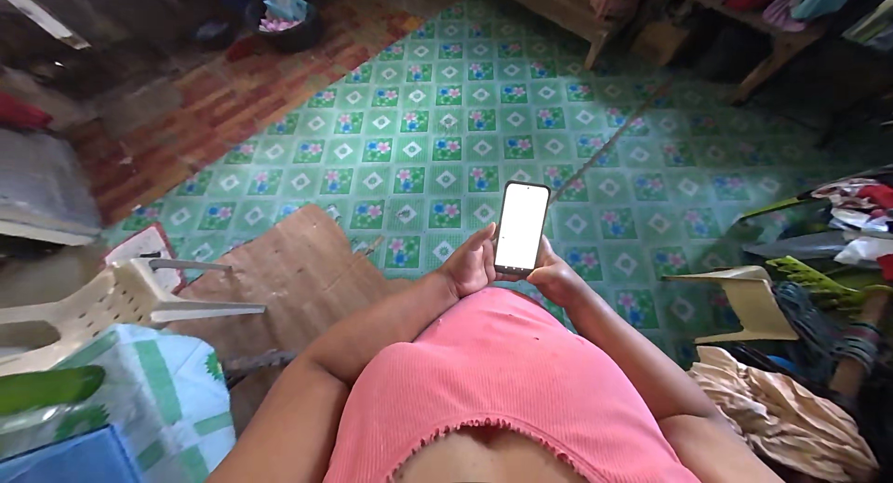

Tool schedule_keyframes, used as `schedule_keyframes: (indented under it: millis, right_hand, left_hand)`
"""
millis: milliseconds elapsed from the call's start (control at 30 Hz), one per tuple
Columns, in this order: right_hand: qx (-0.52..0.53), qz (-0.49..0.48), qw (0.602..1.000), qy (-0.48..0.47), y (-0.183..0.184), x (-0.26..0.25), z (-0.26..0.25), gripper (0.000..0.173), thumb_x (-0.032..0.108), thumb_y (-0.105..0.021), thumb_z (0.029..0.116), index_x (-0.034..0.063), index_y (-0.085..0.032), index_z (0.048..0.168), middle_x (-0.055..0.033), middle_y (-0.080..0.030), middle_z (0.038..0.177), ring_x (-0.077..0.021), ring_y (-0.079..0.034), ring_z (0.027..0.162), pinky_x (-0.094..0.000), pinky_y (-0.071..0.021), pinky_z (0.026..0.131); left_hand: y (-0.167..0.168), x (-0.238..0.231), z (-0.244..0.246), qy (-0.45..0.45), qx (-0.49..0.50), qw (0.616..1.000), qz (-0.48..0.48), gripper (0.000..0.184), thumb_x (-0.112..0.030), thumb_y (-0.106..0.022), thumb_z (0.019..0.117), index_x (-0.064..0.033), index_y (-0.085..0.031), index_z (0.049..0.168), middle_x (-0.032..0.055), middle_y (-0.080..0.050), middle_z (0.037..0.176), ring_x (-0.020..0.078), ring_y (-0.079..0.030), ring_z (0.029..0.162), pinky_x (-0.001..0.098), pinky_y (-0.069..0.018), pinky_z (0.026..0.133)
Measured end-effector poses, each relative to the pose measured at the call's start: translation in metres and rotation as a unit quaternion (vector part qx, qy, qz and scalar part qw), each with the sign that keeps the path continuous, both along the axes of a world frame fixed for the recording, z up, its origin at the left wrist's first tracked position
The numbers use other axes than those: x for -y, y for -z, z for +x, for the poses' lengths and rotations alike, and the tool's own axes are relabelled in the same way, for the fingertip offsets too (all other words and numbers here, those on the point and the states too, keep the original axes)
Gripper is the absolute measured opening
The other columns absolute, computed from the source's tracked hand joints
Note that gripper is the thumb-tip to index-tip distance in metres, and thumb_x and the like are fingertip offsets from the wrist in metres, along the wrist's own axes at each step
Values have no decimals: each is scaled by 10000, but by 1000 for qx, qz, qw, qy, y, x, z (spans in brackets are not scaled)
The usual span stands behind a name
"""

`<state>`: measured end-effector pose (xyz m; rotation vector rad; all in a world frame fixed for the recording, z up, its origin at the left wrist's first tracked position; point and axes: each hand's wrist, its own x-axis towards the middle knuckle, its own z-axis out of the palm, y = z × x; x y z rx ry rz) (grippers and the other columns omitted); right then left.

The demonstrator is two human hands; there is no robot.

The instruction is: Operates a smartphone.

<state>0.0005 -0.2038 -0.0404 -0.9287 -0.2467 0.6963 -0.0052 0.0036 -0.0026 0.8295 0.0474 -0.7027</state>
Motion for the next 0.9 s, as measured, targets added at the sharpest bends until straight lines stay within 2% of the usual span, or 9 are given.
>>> schedule_keyframes:
  millis: [100,233,433,633,800,900]
  right_hand:
    - [-7,-20,999,31,2,-2,-2,955,-102,-584,698,159,-145,1505,-206,-591,1334,-374,-664,1140,-556,-572,952]
    - [-6,-71,995,67,5,-4,-3,971,-74,-630,674,168,-181,1501,-157,-613,1304,-294,-673,1124,-499,-581,938]
    - [-6,-74,995,69,6,-3,-4,956,-103,-609,703,164,-181,1515,-150,-618,1303,-280,-671,1129,-481,-580,942]
    - [-10,-70,995,68,7,-2,-4,960,-116,-592,667,148,-187,1496,-152,-630,1275,-285,-679,1114,-483,-589,925]
    - [-3,-71,996,62,7,-2,-4,948,-97,-580,667,150,-192,1496,-149,-634,1266,-276,-688,1091,-473,-592,914]
    - [-5,-69,996,64,7,-3,-4,918,-100,-586,697,145,-202,1495,-150,-629,1280,-275,-679,1113,-478,-585,934]
  left_hand:
    - [1,0,1,-1,-2,1000,0,614,-516,-218,1062,-140,-342,1530,199,-567,1397,355,-620,1212,547,-536,981]
    - [-2,1,0,-8,-18,1000,16,623,-515,-209,1066,-146,-312,1557,197,-556,1417,356,-614,1224,549,-534,991]
    - [0,1,0,-5,-15,1000,10,623,-521,-223,1064,-138,-311,1548,205,-552,1413,363,-616,1218,550,-538,981]
    - [1,0,-1,-2,-14,1000,10,620,-528,-229,1058,-169,-294,1559,192,-543,1432,361,-605,1238,560,-529,990]
    - [1,-1,-2,1,-13,1000,12,625,-529,-224,1061,-158,-291,1560,197,-535,1441,363,-599,1248,561,-525,1000]
    - [2,-1,-2,-2,-12,1000,10,631,-535,-249,1056,-163,-281,1565,197,-531,1444,361,-600,1245,556,-527,997]
